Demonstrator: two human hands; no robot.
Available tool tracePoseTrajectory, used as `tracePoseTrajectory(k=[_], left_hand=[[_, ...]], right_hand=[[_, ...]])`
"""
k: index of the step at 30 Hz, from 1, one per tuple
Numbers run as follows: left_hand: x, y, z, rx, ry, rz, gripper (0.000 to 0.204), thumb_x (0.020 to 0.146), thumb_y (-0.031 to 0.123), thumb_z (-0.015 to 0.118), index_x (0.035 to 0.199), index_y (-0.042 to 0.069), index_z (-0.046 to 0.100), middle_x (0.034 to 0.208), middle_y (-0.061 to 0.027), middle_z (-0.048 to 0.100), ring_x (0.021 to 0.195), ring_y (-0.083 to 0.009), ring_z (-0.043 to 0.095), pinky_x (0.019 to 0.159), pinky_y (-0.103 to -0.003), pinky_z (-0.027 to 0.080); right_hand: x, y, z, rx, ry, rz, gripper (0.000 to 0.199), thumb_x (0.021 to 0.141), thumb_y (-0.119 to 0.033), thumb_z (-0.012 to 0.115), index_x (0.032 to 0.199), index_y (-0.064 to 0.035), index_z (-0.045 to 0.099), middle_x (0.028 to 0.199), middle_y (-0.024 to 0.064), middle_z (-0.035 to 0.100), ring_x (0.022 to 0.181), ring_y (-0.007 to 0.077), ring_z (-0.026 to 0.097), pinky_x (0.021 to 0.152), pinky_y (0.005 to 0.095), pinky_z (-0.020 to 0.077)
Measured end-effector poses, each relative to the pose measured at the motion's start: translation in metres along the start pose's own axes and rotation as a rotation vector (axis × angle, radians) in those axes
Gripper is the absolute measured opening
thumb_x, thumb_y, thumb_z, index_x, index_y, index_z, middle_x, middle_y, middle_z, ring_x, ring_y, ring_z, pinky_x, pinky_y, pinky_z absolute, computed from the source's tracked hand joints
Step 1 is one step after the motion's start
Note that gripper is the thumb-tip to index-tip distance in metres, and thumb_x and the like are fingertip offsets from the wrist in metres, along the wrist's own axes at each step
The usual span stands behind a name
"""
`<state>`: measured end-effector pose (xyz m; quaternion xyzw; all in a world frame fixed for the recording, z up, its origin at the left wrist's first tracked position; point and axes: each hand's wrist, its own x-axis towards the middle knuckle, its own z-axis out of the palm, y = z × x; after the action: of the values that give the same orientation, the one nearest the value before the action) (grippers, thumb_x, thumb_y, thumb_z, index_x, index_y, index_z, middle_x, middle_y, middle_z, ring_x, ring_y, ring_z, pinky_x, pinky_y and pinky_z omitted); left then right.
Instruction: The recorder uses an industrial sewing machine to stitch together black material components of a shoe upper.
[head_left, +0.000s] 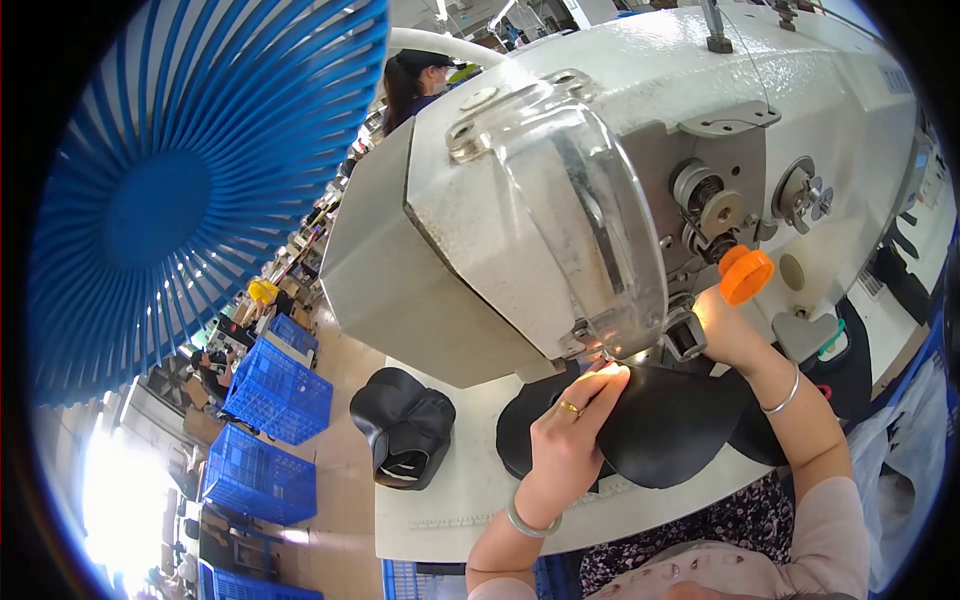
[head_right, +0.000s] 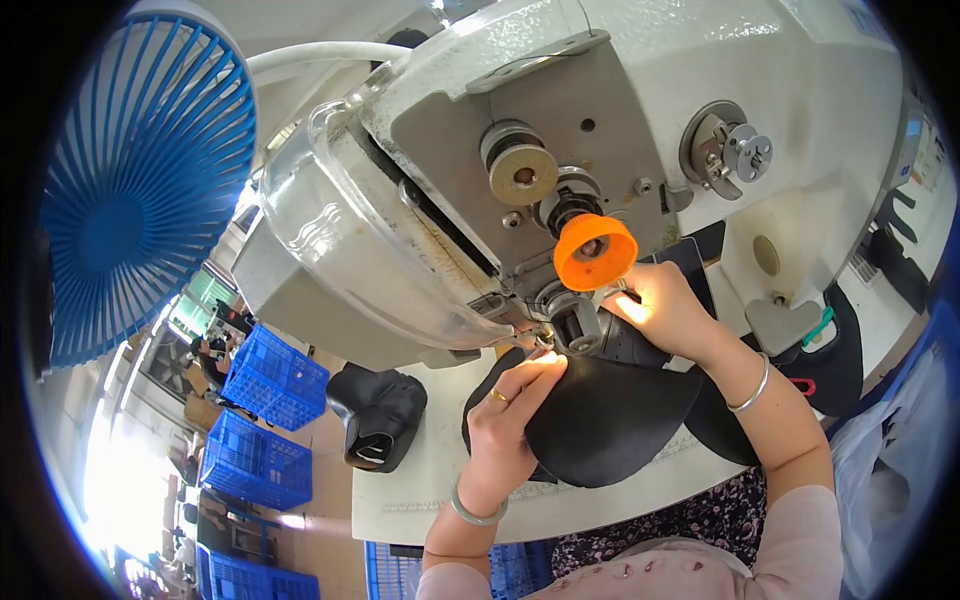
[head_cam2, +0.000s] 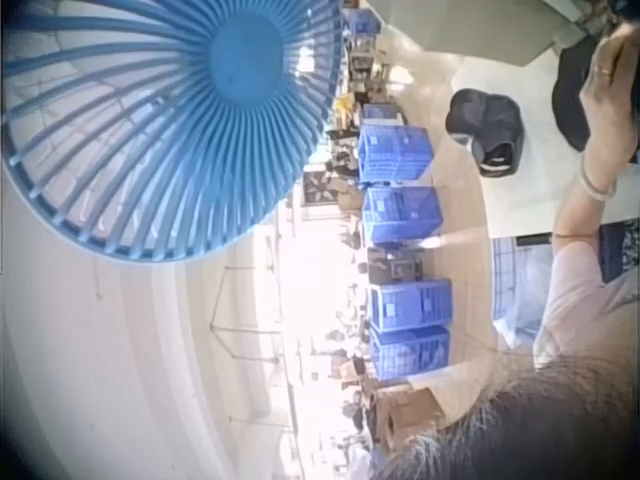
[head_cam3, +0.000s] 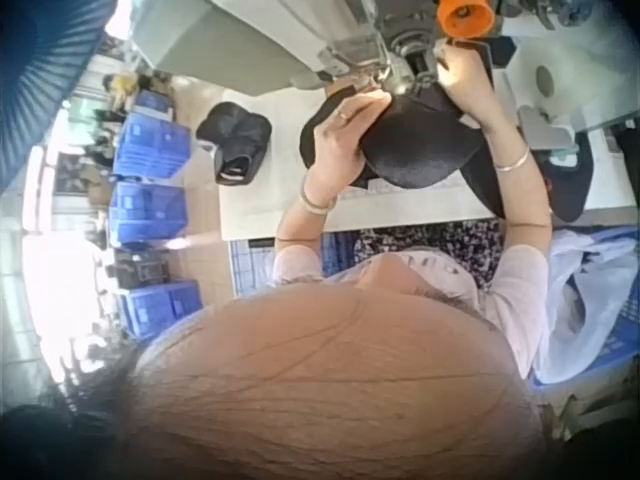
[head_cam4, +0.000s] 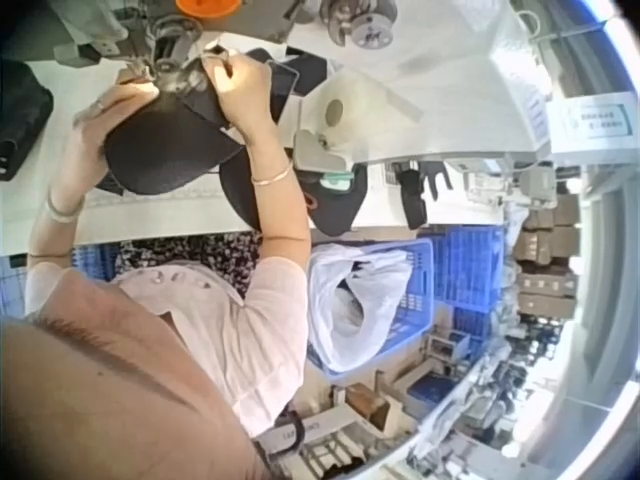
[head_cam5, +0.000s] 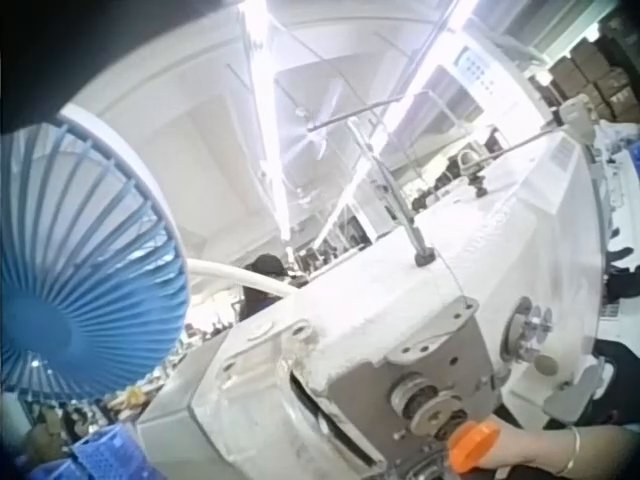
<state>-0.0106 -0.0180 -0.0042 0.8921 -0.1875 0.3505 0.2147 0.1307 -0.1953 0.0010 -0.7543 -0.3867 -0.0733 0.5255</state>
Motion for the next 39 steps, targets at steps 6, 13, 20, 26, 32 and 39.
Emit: tracePoseTrajectory(k=[6,13,20,26,32,39], left_hand=[[0.002,-0.001,-0.002,0.058,-0.043,0.044,0.061,0.052,-0.015,0.057,0.111,0.002,0.062,0.105,-0.0092,0.058,0.105,-0.0283,0.061,0.08,-0.033,0.053],[0.008,-0.011,-0.009,0.026,-0.078,0.086,0.056,0.055,-0.009,0.064,0.111,0.002,0.061,0.105,-0.0087,0.059,0.097,-0.0276,0.063,0.078,-0.032,0.053],[0.007,-0.029,-0.014,0.016,-0.134,0.113,0.055,0.06,-0.008,0.062,0.113,0.007,0.062,0.104,-0.0092,0.06,0.091,-0.0268,0.063,0.074,-0.033,0.053],[0.011,-0.045,-0.019,-0.025,-0.18,0.174,0.054,0.064,-0.008,0.057,0.115,0.009,0.062,0.111,-0.0102,0.061,0.091,-0.029,0.063,0.077,-0.034,0.052],[0.013,0.002,-0.048,0.1,-0.478,0.004,0.071,0.063,0.005,0.069,0.13,0.001,0.047,0.127,-0.0177,0.048,0.125,-0.0362,0.042,0.1,-0.042,0.038],[0.002,0.029,0.001,0.193,-0.262,-0.055,0.086,0.055,0.012,0.074,0.131,-0.006,0.04,0.128,-0.0176,0.04,0.117,-0.0372,0.044,0.098,-0.049,0.037]], right_hand=[[-0.004,0.012,0.003,-0.022,0.033,0.05,0.028,0.078,-0.018,0.066,0.07,0.0053,0.052,0.059,0.0192,0.049,0.049,0.0304,0.041,0.05,0.0369,0.036],[-0.01,0.012,0.016,-0.131,0.214,-0.035,0.032,0.081,-0.022,0.064,0.065,0.003,0.051,0.058,0.02,0.05,0.052,0.0366,0.049,0.05,0.0403,0.037],[-0.019,0.004,0.023,-0.137,0.318,-0.032,0.029,0.086,-0.023,0.06,0.071,0.0012,0.058,0.06,0.0202,0.053,0.054,0.0361,0.054,0.05,0.0395,0.0398],[-0.031,0.003,0.031,-0.15,0.335,0.027,0.025,0.089,-0.023,0.058,0.082,0.0005,0.061,0.057,0.0191,0.05,0.049,0.0345,0.051,0.047,0.0377,0.0382],[-0.041,0.004,0.038,-0.103,0.396,0.057,0.029,0.089,-0.021,0.06,0.074,0.0015,0.05,0.054,0.0182,0.048,0.046,0.0346,0.05,0.043,0.0364,0.0361],[-0.047,0.003,0.045,-0.085,0.421,0.043,0.027,0.089,-0.016,0.062,0.074,0.0012,0.047,0.053,0.0179,0.048,0.044,0.0338,0.05,0.041,0.0348,0.0347]])
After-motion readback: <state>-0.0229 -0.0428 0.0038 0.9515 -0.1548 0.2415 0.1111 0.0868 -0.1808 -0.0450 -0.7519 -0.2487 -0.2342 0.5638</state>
